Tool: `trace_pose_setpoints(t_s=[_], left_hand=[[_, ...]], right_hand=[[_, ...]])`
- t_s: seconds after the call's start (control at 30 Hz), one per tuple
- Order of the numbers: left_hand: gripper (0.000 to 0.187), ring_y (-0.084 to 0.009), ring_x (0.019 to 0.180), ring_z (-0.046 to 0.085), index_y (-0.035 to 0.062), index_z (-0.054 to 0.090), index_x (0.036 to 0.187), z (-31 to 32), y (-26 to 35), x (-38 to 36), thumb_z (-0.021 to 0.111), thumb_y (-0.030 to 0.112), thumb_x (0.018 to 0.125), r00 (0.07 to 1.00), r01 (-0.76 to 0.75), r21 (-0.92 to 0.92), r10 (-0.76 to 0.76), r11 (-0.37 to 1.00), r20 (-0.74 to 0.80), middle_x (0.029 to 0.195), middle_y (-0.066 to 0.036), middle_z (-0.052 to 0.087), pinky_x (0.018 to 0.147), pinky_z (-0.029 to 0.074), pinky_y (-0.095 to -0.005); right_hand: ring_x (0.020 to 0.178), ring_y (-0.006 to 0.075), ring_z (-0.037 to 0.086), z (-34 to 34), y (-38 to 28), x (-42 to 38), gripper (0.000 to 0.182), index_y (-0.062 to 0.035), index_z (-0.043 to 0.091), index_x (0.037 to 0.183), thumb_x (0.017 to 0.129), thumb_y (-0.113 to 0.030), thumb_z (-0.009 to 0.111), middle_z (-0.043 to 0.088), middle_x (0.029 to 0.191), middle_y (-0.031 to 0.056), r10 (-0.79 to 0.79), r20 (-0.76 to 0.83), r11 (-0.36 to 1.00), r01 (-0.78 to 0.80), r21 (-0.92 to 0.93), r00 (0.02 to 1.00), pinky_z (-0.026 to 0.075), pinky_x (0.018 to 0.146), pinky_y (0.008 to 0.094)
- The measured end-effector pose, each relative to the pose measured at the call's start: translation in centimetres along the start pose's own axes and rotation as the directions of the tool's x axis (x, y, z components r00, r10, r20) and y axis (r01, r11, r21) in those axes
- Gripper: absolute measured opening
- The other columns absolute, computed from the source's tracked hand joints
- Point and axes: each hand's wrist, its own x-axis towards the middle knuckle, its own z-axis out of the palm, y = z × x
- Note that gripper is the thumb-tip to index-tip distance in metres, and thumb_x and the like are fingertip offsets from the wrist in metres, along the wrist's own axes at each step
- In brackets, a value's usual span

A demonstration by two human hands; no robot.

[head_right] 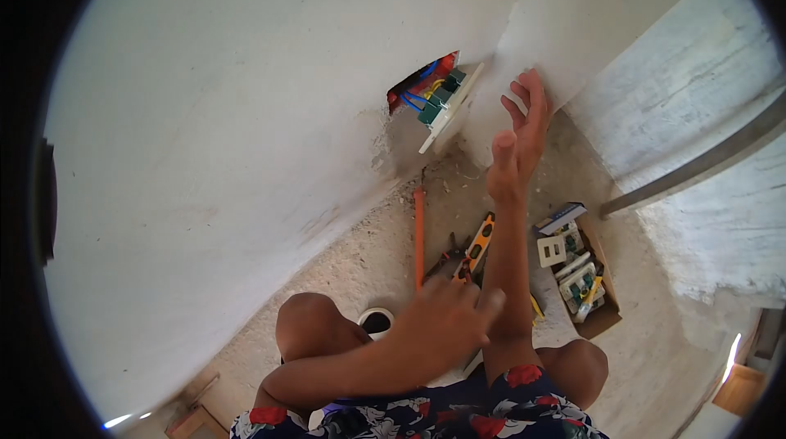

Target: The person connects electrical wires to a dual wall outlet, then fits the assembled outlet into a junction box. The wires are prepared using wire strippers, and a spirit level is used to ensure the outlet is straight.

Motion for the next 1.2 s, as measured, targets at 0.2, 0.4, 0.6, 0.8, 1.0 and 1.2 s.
trace_pose_setpoints(t_s=[0.2,0.4,0.6,0.8,1.0,1.2], left_hand=[[0.048,-0.026,0.097,0.063,0.0032,0.055,0.125,-1.2,1.6,-4.4,0.069,0.025,0.085,0.966,-0.245,-0.098,0.251,0.965,0.057,0.095,-0.008,0.064,0.088,0.048,-0.0388],[0.043,-0.0285,0.096,0.063,0.0056,0.058,0.122,0.3,-7.1,-8.2,0.069,0.026,0.086,0.897,-0.135,-0.157,0.188,0.978,0.4,0.097,-0.013,0.064,0.084,0.05,-0.0401],[0.046,-0.0326,0.106,0.062,0.0079,0.058,0.125,-1.4,-6.0,-8.9,0.069,0.032,0.087,0.988,-0.147,-0.372,0.121,0.917,-0.092,0.109,-0.015,0.064,0.091,0.049,-0.0414],[0.048,-0.0337,0.105,0.062,0.0105,0.059,0.128,-1.2,-6.4,-10.9,0.068,0.035,0.088,0.996,0.009,-0.203,0.009,0.979,0.088,0.109,-0.014,0.065,0.09,0.05,-0.0411],[0.05,-0.033,0.099,0.063,0.0114,0.059,0.13,-1.7,-4.3,-12.6,0.069,0.036,0.087,0.989,0.145,-0.153,-0.141,0.978,0.034,0.104,-0.013,0.066,0.085,0.05,-0.041],[0.052,-0.0323,0.095,0.064,0.0099,0.06,0.129,-2.9,-2.1,-12.6,0.075,0.031,0.084,0.947,0.309,-0.131,-0.317,0.942,-0.045,0.102,-0.013,0.067,0.081,0.052,-0.0395]], right_hand=[[0.126,0.0332,0.048,-0.1,-5.4,1.4,0.09,-0.0043,0.046,0.139,0.066,-0.038,0.088,0.046,0.137,0.017,-0.268,0.426,0.689,0.481,-0.543,0.864,0.044,0.102,0.0429],[0.121,0.034,0.055,2.3,-3.4,0.6,0.093,-0.0081,0.044,0.141,0.061,-0.019,0.091,0.052,0.135,0.014,-0.219,0.508,0.518,0.54,-0.663,0.833,0.047,0.102,0.0409],[0.099,0.0236,0.069,3.7,-3.3,0.8,0.086,0.001,0.039,0.144,0.076,-0.023,0.086,0.065,0.118,0.0174,0.006,0.275,0.936,0.092,-0.34,0.962,0.056,0.088,0.0363],[0.095,0.0218,0.069,3.9,-3.0,-0.9,0.094,-0.0008,0.029,0.152,0.08,-0.028,0.083,0.065,0.112,0.0167,0.174,0.123,0.973,-0.152,-0.176,0.977,0.057,0.085,0.0341],[0.097,0.0213,0.066,4.1,-2.1,-1.4,0.087,0.0053,0.038,0.145,0.08,-0.031,0.083,0.065,0.109,0.0155,0.163,0.097,0.986,-0.164,0.004,0.982,0.057,0.083,0.0343],[0.098,0.0201,0.065,4.3,-1.5,-1.3,0.059,0.0067,0.057,0.127,0.086,-0.03,0.078,0.067,0.106,0.0135,0.343,0.093,0.891,-0.355,0.282,0.935,0.057,0.085,0.0334]])
